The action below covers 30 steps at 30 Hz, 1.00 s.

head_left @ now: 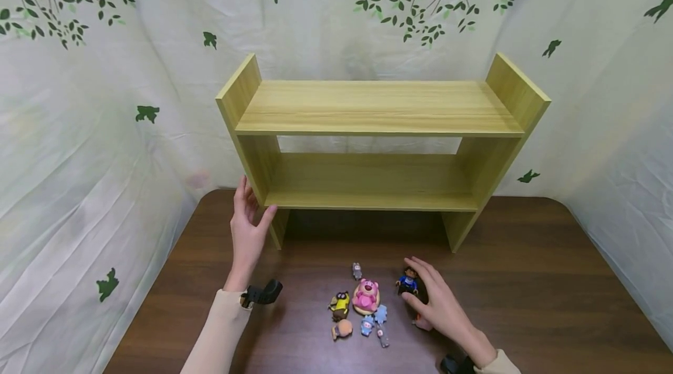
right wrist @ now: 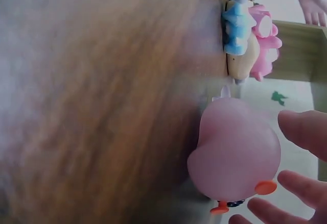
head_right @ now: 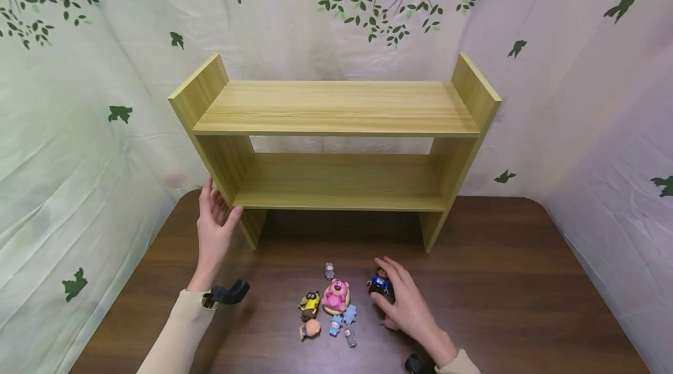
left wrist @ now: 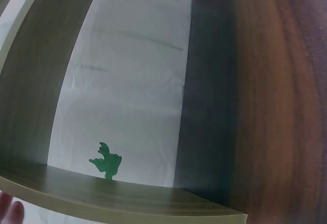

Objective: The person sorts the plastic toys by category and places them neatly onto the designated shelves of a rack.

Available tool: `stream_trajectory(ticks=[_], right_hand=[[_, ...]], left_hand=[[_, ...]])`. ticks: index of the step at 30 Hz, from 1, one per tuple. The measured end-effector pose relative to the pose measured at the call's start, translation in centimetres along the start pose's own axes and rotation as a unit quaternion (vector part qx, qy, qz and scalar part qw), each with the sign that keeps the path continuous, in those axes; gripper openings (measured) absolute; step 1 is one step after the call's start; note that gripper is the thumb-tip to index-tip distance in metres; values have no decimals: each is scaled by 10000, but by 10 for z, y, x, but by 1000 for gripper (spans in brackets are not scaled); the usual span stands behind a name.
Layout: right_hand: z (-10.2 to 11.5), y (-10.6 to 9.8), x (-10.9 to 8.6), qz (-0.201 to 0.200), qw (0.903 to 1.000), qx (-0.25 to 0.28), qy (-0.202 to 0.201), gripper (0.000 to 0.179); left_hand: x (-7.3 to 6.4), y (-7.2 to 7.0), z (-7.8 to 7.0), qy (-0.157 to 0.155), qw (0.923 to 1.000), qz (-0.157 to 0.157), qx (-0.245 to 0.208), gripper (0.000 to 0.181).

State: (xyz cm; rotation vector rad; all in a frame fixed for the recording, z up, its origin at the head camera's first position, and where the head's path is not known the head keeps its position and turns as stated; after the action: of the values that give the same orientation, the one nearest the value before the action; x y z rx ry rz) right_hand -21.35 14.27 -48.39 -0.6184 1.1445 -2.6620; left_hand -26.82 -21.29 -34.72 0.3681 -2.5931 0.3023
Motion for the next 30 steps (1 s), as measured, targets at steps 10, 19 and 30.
stream_trajectory(ticks=[10,19,30], right_hand=[[-6,3,2,79,10000,32,13,67],[-7,5,4,138,9997,-151,146,64],[-10,5,5,115,9997,-9,193,61]], left_hand=[[10,7,-19,950,9955,-7,48,90],[15,9,-28,1496,9879,-91,412,102],[18,11,-22,1340,9871,760,447,117]])
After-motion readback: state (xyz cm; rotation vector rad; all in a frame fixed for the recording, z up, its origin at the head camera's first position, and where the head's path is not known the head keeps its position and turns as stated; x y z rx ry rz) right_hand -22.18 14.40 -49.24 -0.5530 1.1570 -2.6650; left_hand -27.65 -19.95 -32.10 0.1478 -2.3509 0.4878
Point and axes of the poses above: each hand's wrist, its own x-axis towards the middle knuckle, its own y-axis out of the palm, z = x × y, the point moved 10 cm from there along x, towards the middle knuckle, and after that the axes turned 3 degrees about -y, right-handed, at the moved point
